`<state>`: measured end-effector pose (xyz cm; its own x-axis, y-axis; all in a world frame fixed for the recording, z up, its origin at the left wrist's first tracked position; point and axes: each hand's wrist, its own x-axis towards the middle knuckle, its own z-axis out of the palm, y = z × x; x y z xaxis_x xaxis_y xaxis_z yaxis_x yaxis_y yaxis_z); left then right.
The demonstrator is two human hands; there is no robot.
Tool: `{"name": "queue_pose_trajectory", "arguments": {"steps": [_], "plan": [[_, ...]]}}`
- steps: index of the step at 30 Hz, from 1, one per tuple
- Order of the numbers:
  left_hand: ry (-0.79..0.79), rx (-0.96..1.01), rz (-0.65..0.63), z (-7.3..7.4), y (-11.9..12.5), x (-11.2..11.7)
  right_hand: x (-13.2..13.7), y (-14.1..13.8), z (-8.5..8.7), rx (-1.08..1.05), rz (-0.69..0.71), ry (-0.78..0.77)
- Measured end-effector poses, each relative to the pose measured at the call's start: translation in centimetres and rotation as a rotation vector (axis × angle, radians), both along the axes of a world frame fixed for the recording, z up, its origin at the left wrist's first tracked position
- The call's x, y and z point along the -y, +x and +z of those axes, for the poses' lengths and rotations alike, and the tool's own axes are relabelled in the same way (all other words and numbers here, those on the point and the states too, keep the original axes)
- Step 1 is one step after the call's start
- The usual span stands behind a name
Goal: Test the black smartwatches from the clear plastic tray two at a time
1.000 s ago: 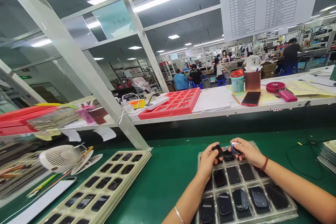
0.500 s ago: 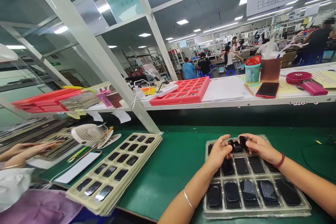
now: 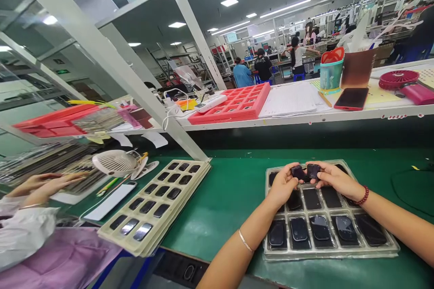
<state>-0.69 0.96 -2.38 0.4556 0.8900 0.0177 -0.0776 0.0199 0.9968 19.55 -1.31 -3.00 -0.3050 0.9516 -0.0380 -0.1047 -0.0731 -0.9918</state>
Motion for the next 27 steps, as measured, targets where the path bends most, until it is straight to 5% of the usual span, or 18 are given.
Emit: {"name": "queue_pose_trajectory", "arguments": {"steps": [6,19,27], "plan": [[0.016,-0.062,0.027,0.01,0.00,0.05,0.07,-0.08,0.09,0.067,0.031,0.099],[0.059,-0.095,0.072,0.18,-0.12,-0.01,0.23,-0.13,0.75,-0.031,0.053,0.014],[0.050,-0.036,0.044,0.29,0.03,0.26,0.31,-0.39,0.89,0.046,0.048,0.088]]}}
